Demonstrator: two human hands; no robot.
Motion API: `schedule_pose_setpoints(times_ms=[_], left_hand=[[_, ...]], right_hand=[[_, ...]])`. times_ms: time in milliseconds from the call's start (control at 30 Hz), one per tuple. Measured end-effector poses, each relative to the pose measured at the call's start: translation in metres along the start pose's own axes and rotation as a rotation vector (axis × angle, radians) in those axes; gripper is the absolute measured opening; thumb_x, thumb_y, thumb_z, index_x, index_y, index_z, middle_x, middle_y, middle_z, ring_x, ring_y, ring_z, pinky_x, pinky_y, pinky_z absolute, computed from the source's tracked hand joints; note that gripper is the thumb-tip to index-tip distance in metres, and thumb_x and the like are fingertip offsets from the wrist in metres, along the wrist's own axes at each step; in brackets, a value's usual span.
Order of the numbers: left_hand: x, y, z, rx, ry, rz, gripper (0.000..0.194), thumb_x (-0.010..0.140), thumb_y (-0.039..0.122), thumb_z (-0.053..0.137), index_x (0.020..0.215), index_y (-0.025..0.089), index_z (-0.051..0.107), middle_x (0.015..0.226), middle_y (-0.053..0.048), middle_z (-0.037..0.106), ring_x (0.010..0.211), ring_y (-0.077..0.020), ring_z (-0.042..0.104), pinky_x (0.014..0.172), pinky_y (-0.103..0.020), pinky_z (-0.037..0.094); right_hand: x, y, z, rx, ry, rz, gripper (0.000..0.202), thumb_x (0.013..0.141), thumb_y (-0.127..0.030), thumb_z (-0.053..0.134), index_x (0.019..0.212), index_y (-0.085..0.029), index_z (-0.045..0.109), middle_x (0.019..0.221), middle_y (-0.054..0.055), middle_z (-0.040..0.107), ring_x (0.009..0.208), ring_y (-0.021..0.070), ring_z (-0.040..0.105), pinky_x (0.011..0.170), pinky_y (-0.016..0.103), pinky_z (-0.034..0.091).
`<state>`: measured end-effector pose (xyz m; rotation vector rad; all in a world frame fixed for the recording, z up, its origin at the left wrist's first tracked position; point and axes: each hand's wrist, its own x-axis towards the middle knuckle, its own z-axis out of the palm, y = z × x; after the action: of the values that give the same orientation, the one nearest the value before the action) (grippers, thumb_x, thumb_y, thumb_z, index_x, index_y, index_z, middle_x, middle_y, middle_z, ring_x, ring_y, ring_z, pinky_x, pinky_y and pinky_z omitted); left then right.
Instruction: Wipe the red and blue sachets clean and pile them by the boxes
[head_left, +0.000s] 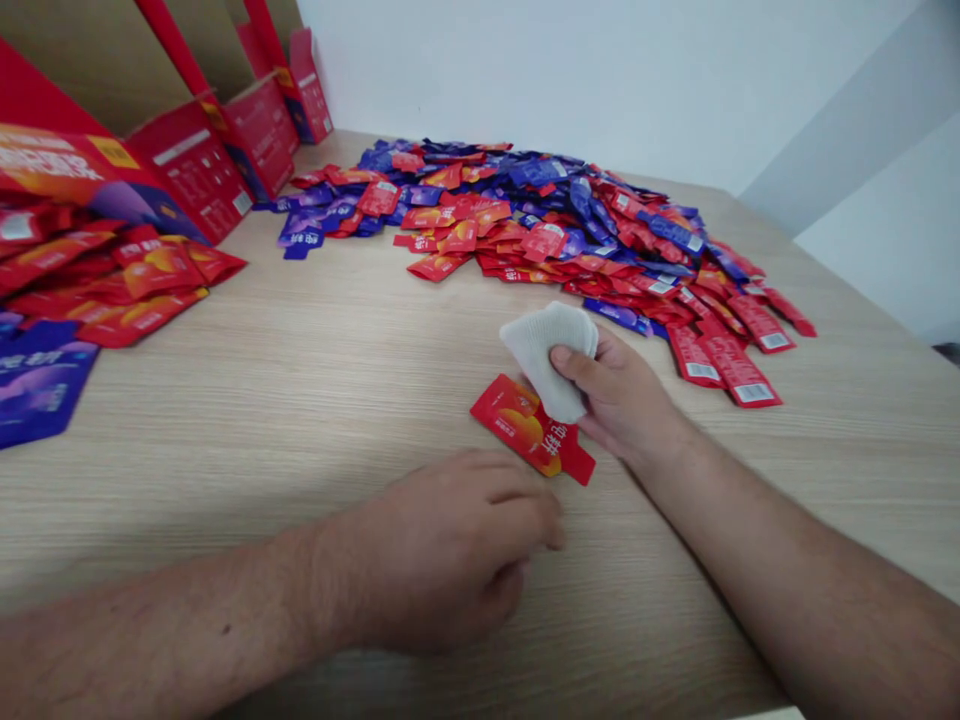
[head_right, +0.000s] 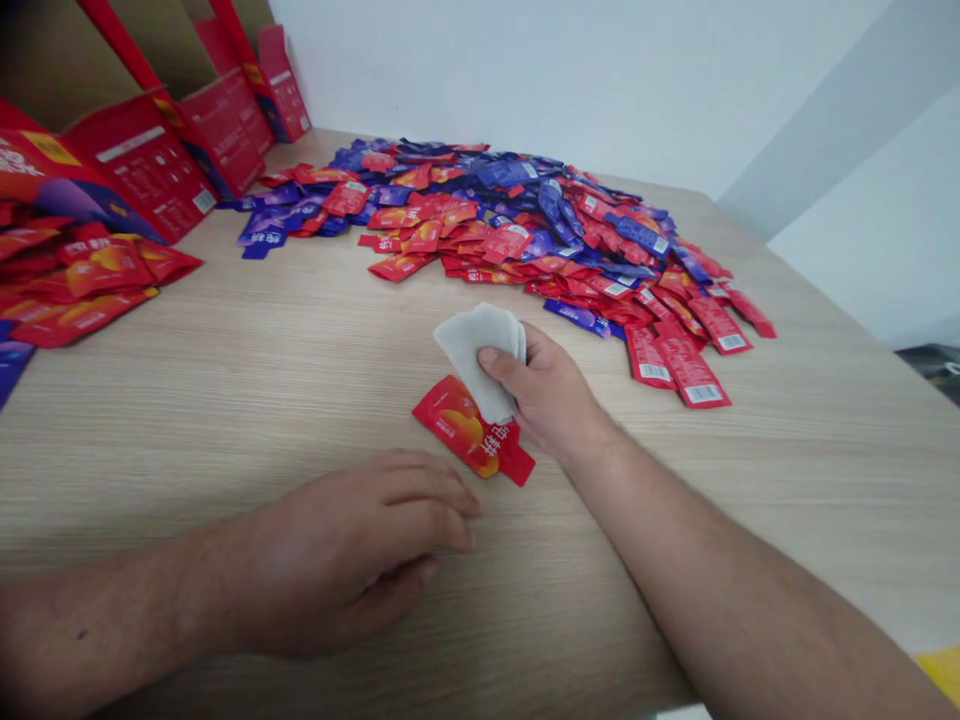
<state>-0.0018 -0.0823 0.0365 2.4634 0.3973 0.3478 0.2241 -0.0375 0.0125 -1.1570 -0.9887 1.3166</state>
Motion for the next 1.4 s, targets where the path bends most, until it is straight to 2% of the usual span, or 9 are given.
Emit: schedule_pose_setpoints(times_ms=[133, 300, 467, 667, 800, 900, 1100, 1267, 1400], left_hand=[[0.003, -0.031, -0.012, 0.220, 0.197, -0.083, 0.033, 0.095, 0.012, 0.055, 0.125, 0.017, 0.069, 0.139, -0.012, 0.069, 0.134, -0.0234, 0.060, 0.117, -0.044, 0.048], [0.006, -0.064, -0.012, 0.269, 0.201, -0.187, 0.042, 0.092, 0.018, 0.060, 0.134, 0.013, 0.064, 0.142, -0.017, 0.066, 0.134, -0.0295, 0.060, 0.114, -0.050, 0.051], [0.005, -0.063, -0.010, 0.256, 0.142, -0.118, 0.046, 0.089, 0.025, 0.070, 0.134, 0.019, 0.064, 0.141, -0.013, 0.065, 0.133, -0.0309, 0.060, 0.113, -0.051, 0.050], [0.003, -0.056, -0.013, 0.326, 0.045, -0.113, 0.036, 0.089, 0.035, 0.074, 0.121, 0.020, 0.070, 0.129, -0.010, 0.070, 0.120, -0.0290, 0.065, 0.108, -0.048, 0.052], [0.004, -0.055, -0.014, 0.460, 0.068, -0.260, 0.036, 0.092, 0.042, 0.071, 0.117, 0.016, 0.072, 0.120, -0.013, 0.072, 0.112, -0.0322, 0.065, 0.100, -0.050, 0.055], [0.006, -0.054, -0.014, 0.503, 0.081, -0.336, 0.037, 0.094, 0.044, 0.069, 0.117, 0.015, 0.072, 0.118, -0.014, 0.071, 0.112, -0.0333, 0.064, 0.100, -0.051, 0.054], [0.008, -0.053, -0.013, 0.510, 0.065, -0.379, 0.035, 0.095, 0.045, 0.068, 0.110, 0.014, 0.072, 0.110, -0.013, 0.071, 0.108, -0.0324, 0.063, 0.100, -0.049, 0.053], [0.008, -0.053, -0.012, 0.503, 0.073, -0.374, 0.037, 0.095, 0.047, 0.068, 0.113, 0.015, 0.072, 0.112, -0.013, 0.070, 0.109, -0.0328, 0.063, 0.100, -0.050, 0.053], [0.008, -0.053, -0.013, 0.517, 0.059, -0.381, 0.037, 0.093, 0.048, 0.070, 0.107, 0.014, 0.072, 0.109, -0.014, 0.070, 0.106, -0.0326, 0.063, 0.098, -0.049, 0.052]], right_hand=[[0.002, -0.006, -0.009, 0.015, 0.024, 0.044, 0.049, 0.066, -0.040, 0.093, 0.106, -0.028, 0.068, 0.089, -0.003, 0.074, 0.068, 0.0166, 0.067, 0.062, 0.031, 0.059], [0.002, 0.000, -0.008, 0.090, -0.109, 0.109, 0.051, 0.062, -0.044, 0.098, 0.100, -0.026, 0.070, 0.081, -0.002, 0.074, 0.063, 0.0160, 0.066, 0.055, 0.027, 0.056], [-0.006, 0.010, 0.010, 0.239, -0.271, 0.131, 0.042, 0.067, -0.039, 0.097, 0.096, -0.024, 0.072, 0.077, -0.002, 0.075, 0.067, 0.0139, 0.068, 0.060, 0.023, 0.057], [-0.008, 0.005, 0.004, 0.160, -0.181, 0.129, 0.050, 0.063, -0.045, 0.098, 0.099, -0.027, 0.070, 0.082, -0.003, 0.075, 0.067, 0.0160, 0.068, 0.062, 0.029, 0.060], [-0.007, -0.005, -0.010, -0.113, -0.030, -0.003, 0.045, 0.070, -0.047, 0.090, 0.106, -0.027, 0.069, 0.089, -0.001, 0.074, 0.070, 0.0175, 0.065, 0.061, 0.031, 0.055], [-0.012, -0.011, -0.013, -0.582, 0.069, -0.141, 0.030, 0.081, -0.045, 0.078, 0.102, -0.025, 0.069, 0.087, 0.001, 0.071, 0.072, 0.0197, 0.062, 0.060, 0.032, 0.048], [-0.016, -0.010, -0.006, -1.385, -0.170, -0.408, 0.007, 0.086, -0.025, 0.066, 0.088, -0.022, 0.060, 0.088, 0.006, 0.060, 0.086, 0.0244, 0.058, 0.073, 0.036, 0.043], [-0.013, -0.010, -0.012, -1.537, -0.028, -0.334, 0.013, 0.089, -0.030, 0.066, 0.085, -0.023, 0.056, 0.085, 0.005, 0.055, 0.079, 0.0235, 0.055, 0.069, 0.034, 0.040], [-0.018, -0.010, -0.005, -1.482, -0.246, -0.435, 0.009, 0.088, -0.024, 0.065, 0.088, -0.023, 0.056, 0.088, 0.005, 0.056, 0.086, 0.0239, 0.057, 0.074, 0.034, 0.042]])
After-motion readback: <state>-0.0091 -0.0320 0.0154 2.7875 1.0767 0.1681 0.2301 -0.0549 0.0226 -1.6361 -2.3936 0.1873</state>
